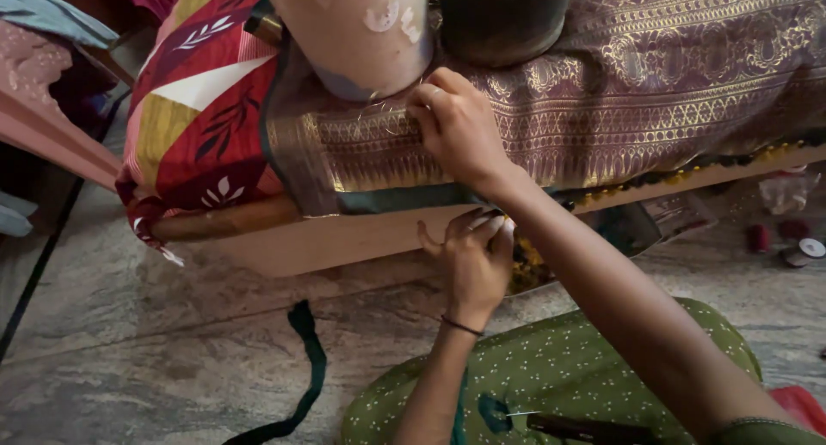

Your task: Attaching decorative tassels to the border of a fabric piece using a needle and thread.

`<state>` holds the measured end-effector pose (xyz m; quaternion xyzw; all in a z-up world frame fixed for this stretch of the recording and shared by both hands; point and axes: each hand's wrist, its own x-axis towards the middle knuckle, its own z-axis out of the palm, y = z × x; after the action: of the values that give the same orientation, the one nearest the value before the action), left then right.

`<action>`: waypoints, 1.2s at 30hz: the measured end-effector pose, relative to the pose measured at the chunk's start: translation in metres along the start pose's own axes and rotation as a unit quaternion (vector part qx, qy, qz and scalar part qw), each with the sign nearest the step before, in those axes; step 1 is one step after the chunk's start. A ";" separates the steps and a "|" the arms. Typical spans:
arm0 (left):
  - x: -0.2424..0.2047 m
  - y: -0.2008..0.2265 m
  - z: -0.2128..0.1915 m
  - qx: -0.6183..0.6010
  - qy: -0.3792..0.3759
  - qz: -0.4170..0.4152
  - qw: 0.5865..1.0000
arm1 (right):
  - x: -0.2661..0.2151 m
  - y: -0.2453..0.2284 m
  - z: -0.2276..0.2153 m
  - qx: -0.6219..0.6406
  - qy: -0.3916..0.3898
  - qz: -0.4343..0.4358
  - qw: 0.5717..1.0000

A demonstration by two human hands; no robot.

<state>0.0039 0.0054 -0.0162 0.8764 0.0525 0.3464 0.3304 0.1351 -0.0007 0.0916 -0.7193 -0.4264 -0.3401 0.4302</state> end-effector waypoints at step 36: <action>-0.012 -0.033 0.028 0.090 -0.009 0.053 0.994 | -0.041 -0.026 0.008 -0.115 -0.093 0.074 0.986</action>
<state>0.0167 0.0117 -0.0583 0.9072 0.0344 0.3495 0.2317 0.0960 0.0004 0.0619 -0.8221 -0.3684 -0.2858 0.3268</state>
